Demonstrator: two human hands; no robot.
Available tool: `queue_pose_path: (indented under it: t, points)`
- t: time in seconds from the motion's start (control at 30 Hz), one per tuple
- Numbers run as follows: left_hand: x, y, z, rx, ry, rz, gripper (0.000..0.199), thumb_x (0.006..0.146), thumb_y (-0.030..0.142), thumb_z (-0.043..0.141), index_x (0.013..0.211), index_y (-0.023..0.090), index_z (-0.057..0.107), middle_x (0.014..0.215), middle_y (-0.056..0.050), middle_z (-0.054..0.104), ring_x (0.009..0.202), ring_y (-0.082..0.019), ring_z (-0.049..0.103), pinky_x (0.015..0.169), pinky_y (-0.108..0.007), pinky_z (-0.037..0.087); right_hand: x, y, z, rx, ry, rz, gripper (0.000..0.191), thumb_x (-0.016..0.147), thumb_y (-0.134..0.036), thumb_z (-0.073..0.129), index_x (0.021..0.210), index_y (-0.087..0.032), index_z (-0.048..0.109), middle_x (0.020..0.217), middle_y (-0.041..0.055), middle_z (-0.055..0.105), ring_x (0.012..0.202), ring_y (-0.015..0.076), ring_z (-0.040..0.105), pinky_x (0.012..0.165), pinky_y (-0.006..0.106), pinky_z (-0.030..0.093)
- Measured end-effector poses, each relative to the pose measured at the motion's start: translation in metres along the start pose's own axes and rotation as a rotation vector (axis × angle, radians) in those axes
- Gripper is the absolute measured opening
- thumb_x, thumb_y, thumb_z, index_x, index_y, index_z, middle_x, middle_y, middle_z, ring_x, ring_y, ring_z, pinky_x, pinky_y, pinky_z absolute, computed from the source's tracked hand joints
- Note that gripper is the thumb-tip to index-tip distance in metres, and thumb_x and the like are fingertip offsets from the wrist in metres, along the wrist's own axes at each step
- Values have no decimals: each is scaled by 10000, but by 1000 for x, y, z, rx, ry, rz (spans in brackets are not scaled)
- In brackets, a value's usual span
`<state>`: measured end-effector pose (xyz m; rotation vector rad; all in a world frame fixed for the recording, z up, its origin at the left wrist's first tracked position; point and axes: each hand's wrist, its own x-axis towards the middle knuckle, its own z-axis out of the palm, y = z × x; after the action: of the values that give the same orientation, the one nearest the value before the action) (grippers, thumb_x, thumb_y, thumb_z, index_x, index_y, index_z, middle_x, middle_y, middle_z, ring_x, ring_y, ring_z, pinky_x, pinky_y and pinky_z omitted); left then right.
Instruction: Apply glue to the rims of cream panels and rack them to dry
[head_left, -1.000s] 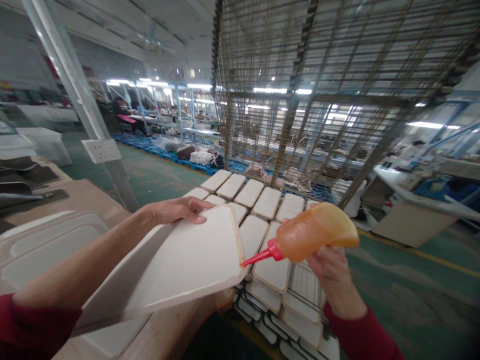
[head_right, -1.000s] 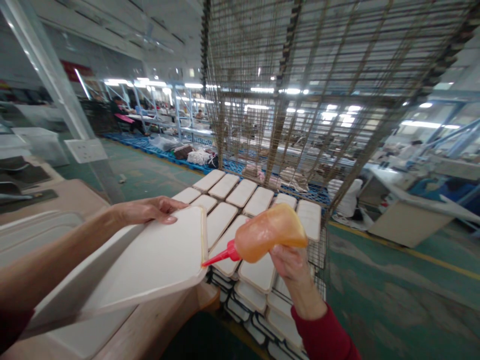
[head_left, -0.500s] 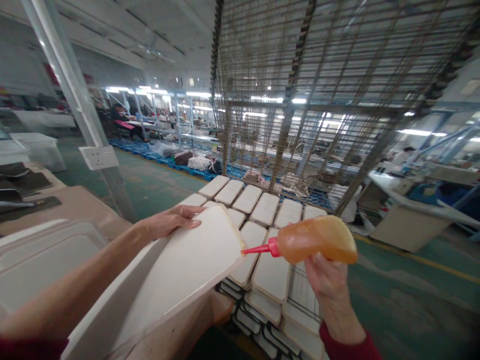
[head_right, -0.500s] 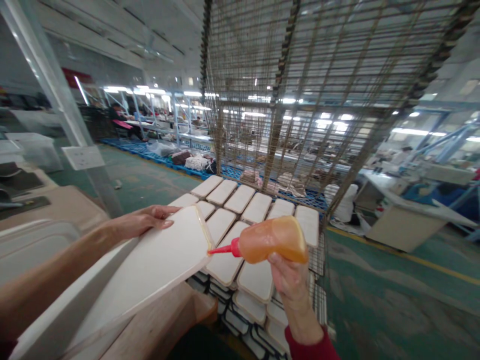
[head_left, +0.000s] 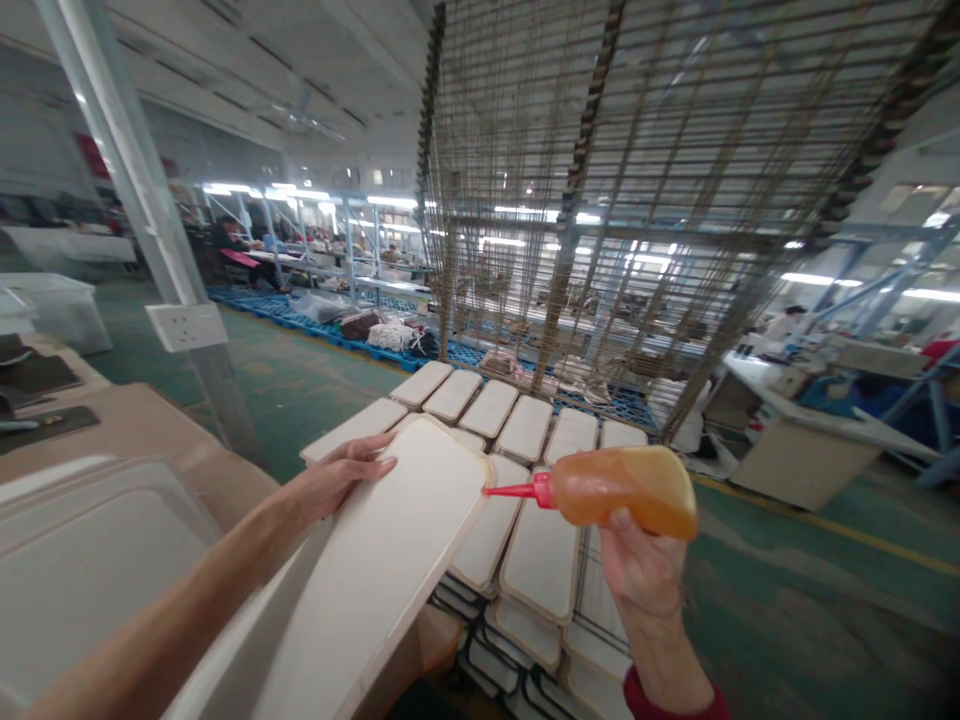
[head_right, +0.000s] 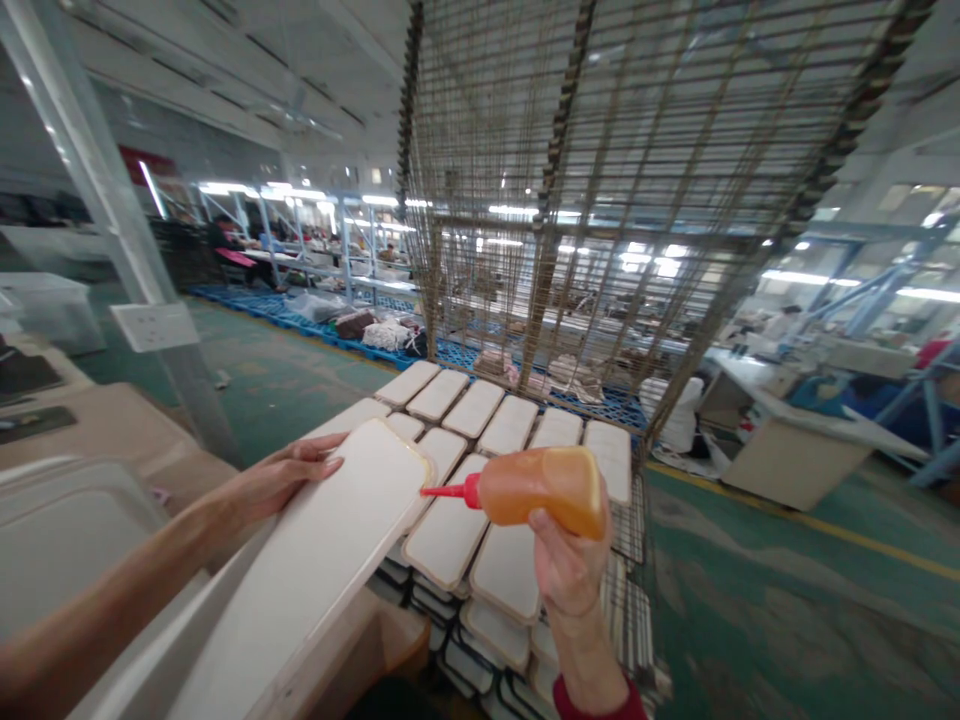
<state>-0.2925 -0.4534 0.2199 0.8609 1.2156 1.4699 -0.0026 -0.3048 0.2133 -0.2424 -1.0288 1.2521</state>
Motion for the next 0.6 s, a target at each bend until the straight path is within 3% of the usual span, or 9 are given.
queue_pose_path:
  t: [0.17,0.43,0.6]
  points:
    - [-3,-5,2,-21,16,7,642,699,249,764,1302,170,560,962,-132,739,762,-260,711,651,-319,571,3,1,7,7,6,-26,427,582,-214,811,980,-261,663,945,12,723,801,159,664,786,308,544]
    - [-8,-8,6,-72,64,1,700,694,256,767,1343,174,518,931,-122,745,735,-253,712,611,-298,567,11,4,12,-32,-35,-54,462,633,-256,787,1068,-277,632,1020,37,718,922,204,665,803,368,556]
    - [-9,-11,4,-88,98,-4,704,683,253,774,1336,187,522,939,-110,746,743,-252,713,627,-305,570,8,7,10,-47,-53,-47,437,635,-247,787,1046,-261,640,1020,38,721,879,189,674,792,334,554]
